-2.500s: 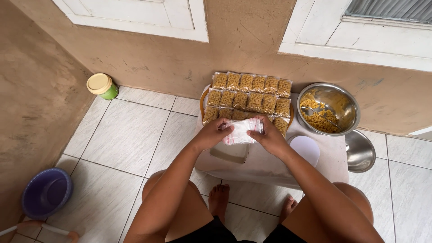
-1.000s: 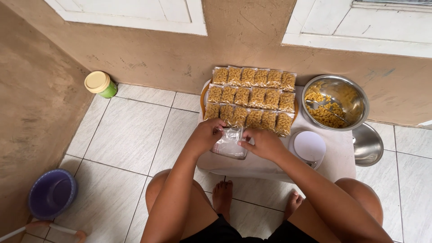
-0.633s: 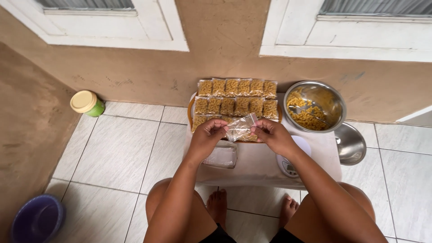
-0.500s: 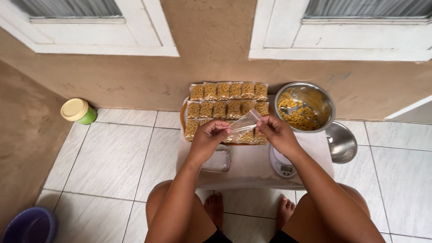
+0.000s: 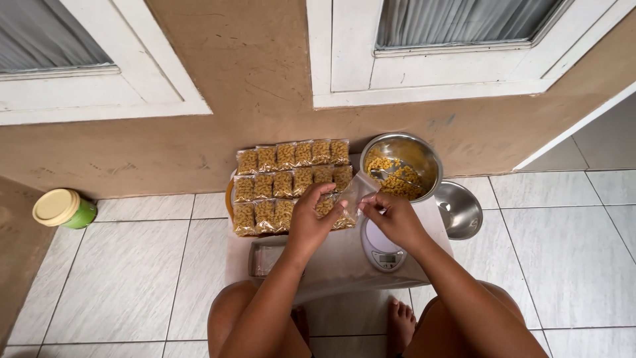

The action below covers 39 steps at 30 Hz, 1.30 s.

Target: Portioning snacks into small plastic bags using a spoon and weighing them on a digital scale before arranging them on a tray.

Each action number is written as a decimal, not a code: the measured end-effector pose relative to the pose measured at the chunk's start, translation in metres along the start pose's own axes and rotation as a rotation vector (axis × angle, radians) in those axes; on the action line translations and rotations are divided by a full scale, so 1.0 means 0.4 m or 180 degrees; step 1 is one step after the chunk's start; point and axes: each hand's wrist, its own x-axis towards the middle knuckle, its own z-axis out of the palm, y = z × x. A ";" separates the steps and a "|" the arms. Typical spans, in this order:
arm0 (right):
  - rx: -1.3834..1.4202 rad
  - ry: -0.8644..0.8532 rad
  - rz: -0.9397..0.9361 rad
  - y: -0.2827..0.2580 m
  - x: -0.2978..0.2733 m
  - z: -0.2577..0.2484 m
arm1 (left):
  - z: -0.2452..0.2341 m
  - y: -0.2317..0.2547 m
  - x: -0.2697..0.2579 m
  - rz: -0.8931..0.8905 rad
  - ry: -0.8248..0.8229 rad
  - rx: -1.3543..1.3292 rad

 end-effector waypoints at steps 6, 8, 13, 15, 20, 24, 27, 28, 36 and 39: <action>-0.1521 -0.0192 -0.0636 -0.025 -0.045 -0.023 | 0.053 0.010 -0.009 -0.0439 -0.0568 -0.0376; -0.1483 -0.0191 -0.0638 -0.040 -0.053 -0.034 | 0.066 -0.010 -0.008 -0.0472 -0.0518 -0.0450; -0.0848 -0.0048 -0.0448 -0.045 -0.064 -0.054 | 0.067 0.007 0.001 -0.0374 -0.0410 -0.0665; -0.0432 0.0167 -0.0503 -0.042 -0.057 -0.055 | 0.067 0.016 0.003 -0.0164 -0.0398 -0.0379; -0.0428 0.0377 -0.0679 -0.025 -0.046 -0.059 | 0.083 0.042 -0.006 0.0179 -0.0431 -0.0244; -0.1391 0.0526 -0.1540 -0.013 -0.037 -0.074 | 0.070 0.055 -0.004 0.0428 -0.0670 -0.0308; -0.2388 0.0688 -0.2172 0.015 -0.023 -0.073 | 0.077 0.012 -0.005 0.0793 -0.0699 0.0119; -0.2387 0.0688 -0.2172 0.019 -0.021 -0.073 | 0.071 0.017 -0.004 0.0792 -0.0699 0.0119; -0.2837 0.0624 -0.2591 0.047 -0.013 -0.062 | 0.055 0.027 -0.007 0.0327 -0.1221 0.0099; -0.2706 0.0581 -0.2629 0.039 -0.014 -0.063 | 0.051 0.034 -0.016 -0.0460 -0.1357 -0.0569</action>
